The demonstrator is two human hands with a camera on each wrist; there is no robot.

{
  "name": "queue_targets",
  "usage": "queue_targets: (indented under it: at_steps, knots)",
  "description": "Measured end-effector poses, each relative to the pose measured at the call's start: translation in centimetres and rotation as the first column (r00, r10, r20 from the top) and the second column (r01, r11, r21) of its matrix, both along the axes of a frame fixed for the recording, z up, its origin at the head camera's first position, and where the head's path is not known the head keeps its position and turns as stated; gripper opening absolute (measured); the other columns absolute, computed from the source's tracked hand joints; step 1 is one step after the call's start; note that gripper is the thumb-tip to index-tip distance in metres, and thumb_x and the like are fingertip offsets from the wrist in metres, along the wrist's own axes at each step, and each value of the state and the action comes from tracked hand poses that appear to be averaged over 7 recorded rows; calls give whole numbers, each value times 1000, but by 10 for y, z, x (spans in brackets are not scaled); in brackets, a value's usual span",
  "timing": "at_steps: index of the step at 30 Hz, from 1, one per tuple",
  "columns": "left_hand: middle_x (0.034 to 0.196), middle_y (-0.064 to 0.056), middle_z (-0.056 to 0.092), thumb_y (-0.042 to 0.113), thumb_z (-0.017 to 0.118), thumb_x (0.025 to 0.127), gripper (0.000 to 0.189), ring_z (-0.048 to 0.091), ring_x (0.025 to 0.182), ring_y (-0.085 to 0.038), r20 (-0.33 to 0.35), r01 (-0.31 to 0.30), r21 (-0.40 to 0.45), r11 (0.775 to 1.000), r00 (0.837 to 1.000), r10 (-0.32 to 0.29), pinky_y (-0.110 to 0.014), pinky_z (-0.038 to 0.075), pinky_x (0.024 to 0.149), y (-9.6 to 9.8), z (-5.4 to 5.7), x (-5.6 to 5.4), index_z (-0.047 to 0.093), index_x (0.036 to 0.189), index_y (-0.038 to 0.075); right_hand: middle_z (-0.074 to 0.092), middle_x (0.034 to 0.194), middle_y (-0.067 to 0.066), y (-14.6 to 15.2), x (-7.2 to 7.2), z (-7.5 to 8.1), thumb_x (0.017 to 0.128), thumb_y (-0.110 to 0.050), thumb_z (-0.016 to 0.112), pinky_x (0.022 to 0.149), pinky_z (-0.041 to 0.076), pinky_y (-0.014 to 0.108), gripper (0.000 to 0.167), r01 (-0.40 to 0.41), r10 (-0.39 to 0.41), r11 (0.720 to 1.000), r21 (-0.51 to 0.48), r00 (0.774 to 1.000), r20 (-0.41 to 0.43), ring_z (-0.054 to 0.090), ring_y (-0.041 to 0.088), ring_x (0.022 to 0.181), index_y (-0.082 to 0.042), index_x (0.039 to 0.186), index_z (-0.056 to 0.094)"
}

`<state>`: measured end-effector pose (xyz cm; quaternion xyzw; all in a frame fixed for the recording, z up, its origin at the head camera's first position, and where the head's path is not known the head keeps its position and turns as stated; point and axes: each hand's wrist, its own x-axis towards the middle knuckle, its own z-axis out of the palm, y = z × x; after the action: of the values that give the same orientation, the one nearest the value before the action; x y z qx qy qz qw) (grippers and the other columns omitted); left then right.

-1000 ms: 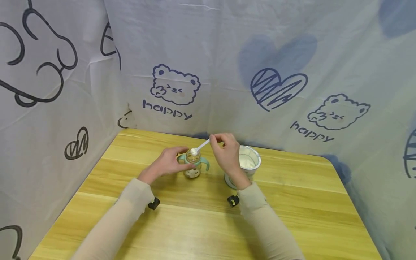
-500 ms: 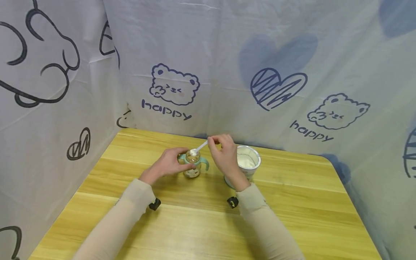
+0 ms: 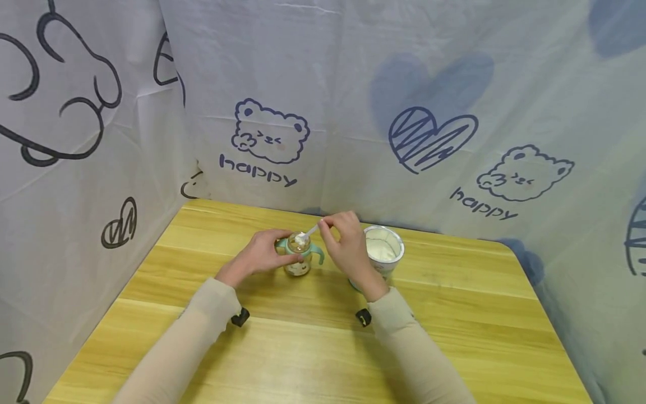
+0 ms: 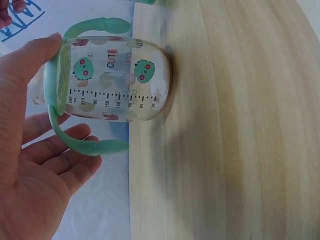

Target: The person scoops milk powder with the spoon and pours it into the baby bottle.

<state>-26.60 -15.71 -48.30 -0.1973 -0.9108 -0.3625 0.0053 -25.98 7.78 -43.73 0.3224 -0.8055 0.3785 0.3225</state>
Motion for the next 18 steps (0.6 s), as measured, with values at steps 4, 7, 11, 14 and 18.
queue_targets:
  at_steps: [4,7,11,14,18]
  knots:
    - [136,-11,71,50,84,88,71,67,122,-30,-2,3,-3,1000,1000,-3,-50,57,104,-1,-1,0,64,144,11,73,89,10,1,0,-3,101,-10,69,86,52,44,12,-24,28,998,63,998,-55,61,30,92,-2,95,76]
    - [136,-11,71,51,83,88,71,67,122,-30,-7,4,-2,1000,1000,-4,-50,57,105,-1,-1,0,64,143,11,74,91,9,1,0,-3,102,-11,69,86,53,42,12,-37,50,993,112,992,-118,61,29,92,-3,95,75]
    - [134,-10,72,50,84,87,69,68,119,-28,-18,6,0,1000,1000,-6,-48,58,103,-1,-2,-1,66,141,11,73,91,7,1,1,-3,101,-11,71,81,54,41,12,-38,80,984,172,968,-239,62,27,88,-3,93,75]
    - [131,-9,74,50,84,87,68,69,115,-26,-24,7,0,1000,1000,-7,-46,59,99,-1,-2,-2,67,140,11,74,92,7,2,3,-2,101,-12,71,77,55,40,11,-21,96,974,224,940,-328,63,26,86,-4,94,75]
    - [128,-9,74,51,84,87,68,70,111,-24,-26,7,-1,1000,1000,-7,-45,59,95,0,-2,-2,67,139,11,76,95,7,4,7,-3,96,-11,77,77,58,39,7,8,116,959,283,902,-416,66,26,88,-4,97,77]
